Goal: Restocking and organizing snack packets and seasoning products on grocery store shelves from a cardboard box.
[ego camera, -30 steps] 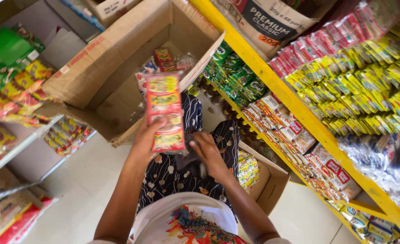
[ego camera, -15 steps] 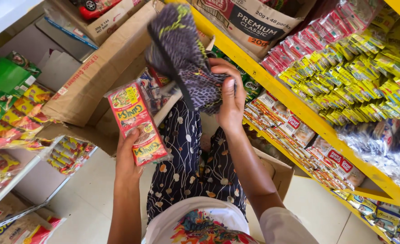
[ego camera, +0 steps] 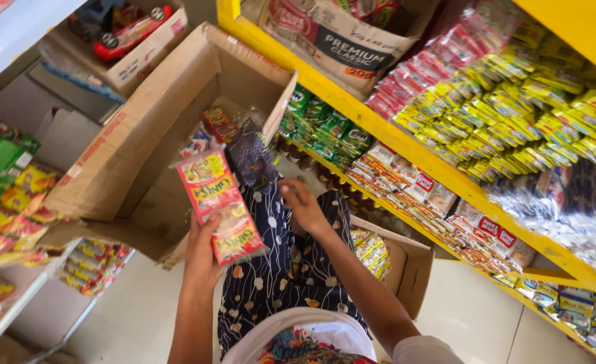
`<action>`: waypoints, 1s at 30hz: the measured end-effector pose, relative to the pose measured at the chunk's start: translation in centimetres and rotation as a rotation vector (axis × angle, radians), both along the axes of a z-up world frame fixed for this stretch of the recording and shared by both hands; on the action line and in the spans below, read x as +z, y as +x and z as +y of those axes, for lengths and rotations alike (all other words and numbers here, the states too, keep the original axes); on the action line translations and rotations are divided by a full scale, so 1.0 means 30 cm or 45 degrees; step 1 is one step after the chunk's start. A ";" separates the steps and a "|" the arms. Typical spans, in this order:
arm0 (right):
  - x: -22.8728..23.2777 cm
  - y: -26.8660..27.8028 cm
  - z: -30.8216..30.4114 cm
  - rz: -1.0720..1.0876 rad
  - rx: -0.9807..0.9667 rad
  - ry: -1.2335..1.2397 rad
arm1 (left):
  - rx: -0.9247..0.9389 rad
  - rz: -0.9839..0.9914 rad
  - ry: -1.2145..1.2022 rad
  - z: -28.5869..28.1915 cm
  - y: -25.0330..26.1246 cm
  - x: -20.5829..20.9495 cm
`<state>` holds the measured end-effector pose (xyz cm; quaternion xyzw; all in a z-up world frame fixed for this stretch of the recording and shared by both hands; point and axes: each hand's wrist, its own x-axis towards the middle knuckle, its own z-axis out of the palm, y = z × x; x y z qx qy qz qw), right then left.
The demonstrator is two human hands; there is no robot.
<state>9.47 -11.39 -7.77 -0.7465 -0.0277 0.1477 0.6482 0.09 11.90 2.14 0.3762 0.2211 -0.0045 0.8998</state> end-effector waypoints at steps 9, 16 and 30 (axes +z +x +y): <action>0.262 -0.207 -0.035 0.232 0.328 0.623 | -0.235 -0.140 0.150 -0.147 0.046 -0.068; 0.346 -0.261 -0.059 0.310 0.317 0.592 | -0.249 -0.168 0.147 -0.212 0.065 -0.048; 0.315 -0.306 -0.123 0.161 0.144 0.590 | -0.416 -0.148 -0.034 -0.251 0.092 -0.089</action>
